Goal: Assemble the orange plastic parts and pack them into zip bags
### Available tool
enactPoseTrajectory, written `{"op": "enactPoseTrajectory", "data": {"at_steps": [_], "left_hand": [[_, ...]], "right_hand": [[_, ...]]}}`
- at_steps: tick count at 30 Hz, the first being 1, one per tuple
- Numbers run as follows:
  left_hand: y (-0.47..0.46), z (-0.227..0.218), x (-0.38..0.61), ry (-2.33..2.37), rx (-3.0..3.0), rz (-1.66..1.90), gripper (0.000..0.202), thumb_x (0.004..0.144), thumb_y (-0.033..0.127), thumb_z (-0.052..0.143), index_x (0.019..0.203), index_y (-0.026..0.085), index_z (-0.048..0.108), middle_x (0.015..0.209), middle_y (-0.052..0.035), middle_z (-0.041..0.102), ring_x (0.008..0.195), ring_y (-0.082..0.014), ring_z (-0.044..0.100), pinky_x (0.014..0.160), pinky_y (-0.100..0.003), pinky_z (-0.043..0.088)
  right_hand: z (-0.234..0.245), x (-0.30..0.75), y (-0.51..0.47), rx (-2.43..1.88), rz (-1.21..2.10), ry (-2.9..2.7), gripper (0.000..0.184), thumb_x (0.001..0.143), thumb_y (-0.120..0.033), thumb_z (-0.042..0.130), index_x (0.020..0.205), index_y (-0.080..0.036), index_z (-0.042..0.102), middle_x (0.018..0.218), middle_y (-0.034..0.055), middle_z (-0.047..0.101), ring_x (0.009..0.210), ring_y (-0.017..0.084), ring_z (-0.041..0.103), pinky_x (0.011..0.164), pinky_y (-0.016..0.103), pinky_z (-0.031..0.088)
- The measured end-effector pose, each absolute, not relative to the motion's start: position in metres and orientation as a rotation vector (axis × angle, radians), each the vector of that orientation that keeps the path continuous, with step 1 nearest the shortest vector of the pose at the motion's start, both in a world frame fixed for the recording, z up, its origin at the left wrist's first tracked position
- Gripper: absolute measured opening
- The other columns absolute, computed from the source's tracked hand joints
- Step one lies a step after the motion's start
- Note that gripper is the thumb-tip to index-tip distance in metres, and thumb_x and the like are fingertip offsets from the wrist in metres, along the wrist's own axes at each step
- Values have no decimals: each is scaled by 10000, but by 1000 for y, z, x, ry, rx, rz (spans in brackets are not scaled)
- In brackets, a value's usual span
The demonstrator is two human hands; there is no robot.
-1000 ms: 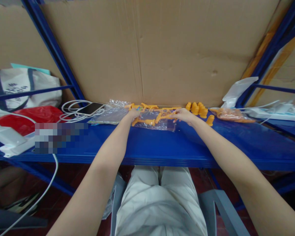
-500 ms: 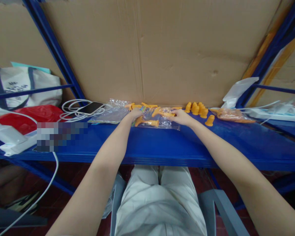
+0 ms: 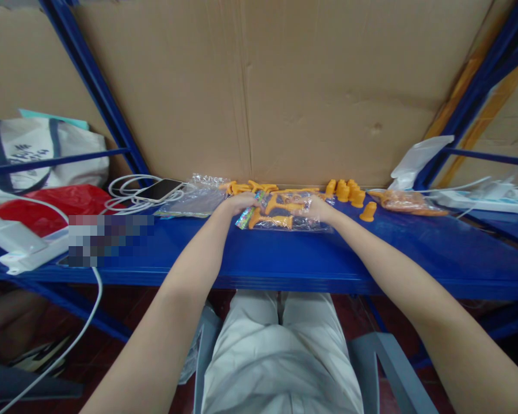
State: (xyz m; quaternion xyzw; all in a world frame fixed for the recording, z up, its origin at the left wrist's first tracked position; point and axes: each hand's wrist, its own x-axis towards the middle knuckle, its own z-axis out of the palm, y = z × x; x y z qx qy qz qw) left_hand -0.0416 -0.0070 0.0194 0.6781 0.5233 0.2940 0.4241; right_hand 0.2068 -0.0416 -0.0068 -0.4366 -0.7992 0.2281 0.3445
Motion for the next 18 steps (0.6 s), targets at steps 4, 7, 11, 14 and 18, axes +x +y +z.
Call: {"op": "enactPoseTrajectory", "data": {"at_steps": [4,7,11,14,18], "left_hand": [[-9,19,-39,1232,1579,732,208,660,76,772,857,137,750,692,-32,733,700,-191,691,692,-259,536],[-9,19,-39,1174,1521,757,141,740,147,756,880,158,748,680,-28,736,721,-197,704,723,-278,543],[-9,18,-41,1156,1508,666,121,812,227,720,891,144,757,668,-61,739,762,-217,713,759,-291,533],[-8,17,-43,1164,1475,671,147,832,246,706,891,122,760,637,-76,727,745,-217,709,772,-299,528],[-4,15,-45,1168,1462,688,127,847,233,695,865,122,754,631,-63,722,676,-187,687,763,-293,533]], "right_hand": [[-11,207,-36,-1179,579,-1964,378,701,-352,833,1007,-138,773,798,87,746,614,225,694,650,390,611],[-14,204,-35,-1195,754,-1821,467,724,-376,829,1105,-128,723,792,77,733,566,213,685,604,406,623],[-19,200,-34,-1051,959,-1684,478,728,-403,834,1126,-181,686,856,45,734,619,185,708,640,373,644],[-19,198,-35,-1039,986,-1661,479,707,-392,855,1098,-177,681,860,48,738,622,178,712,660,359,648],[-17,195,-36,-1011,860,-1724,459,732,-393,837,1113,-182,691,882,68,752,653,196,727,686,360,645]]}}
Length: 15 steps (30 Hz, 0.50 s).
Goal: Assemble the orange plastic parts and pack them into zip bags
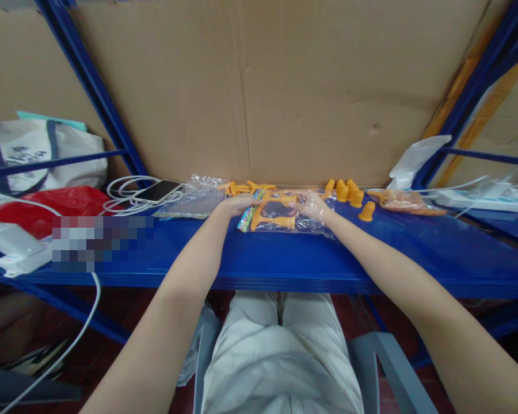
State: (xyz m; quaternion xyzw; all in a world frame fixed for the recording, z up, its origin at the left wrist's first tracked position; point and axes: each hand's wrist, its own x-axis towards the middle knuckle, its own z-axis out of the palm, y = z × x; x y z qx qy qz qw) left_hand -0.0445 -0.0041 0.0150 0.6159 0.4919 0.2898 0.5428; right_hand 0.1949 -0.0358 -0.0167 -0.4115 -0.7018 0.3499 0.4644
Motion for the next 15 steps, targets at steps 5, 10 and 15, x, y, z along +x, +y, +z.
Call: {"op": "enactPoseTrajectory", "data": {"at_steps": [5,10,15], "left_hand": [[1,13,-47,1159,1483,645,137,849,227,706,912,115,754,724,-69,749,719,-177,697,807,-291,532],[-1,13,-48,1123,1485,632,142,847,257,727,887,124,750,692,-65,734,660,-157,675,763,-278,547],[-5,14,-48,1164,1491,721,149,827,260,754,880,121,743,619,-51,694,584,-156,650,686,-279,559]], "right_hand": [[-19,195,-30,-1013,748,-1797,380,789,-329,775,1125,-165,706,1010,112,752,677,215,731,688,397,642],[-22,199,-26,-1062,530,-1887,342,773,-298,759,1081,-150,749,1115,132,741,1004,326,714,866,453,601],[-22,199,-28,-1065,545,-1889,419,711,-316,806,1109,-195,753,1137,114,740,1084,334,683,918,490,568]]}}
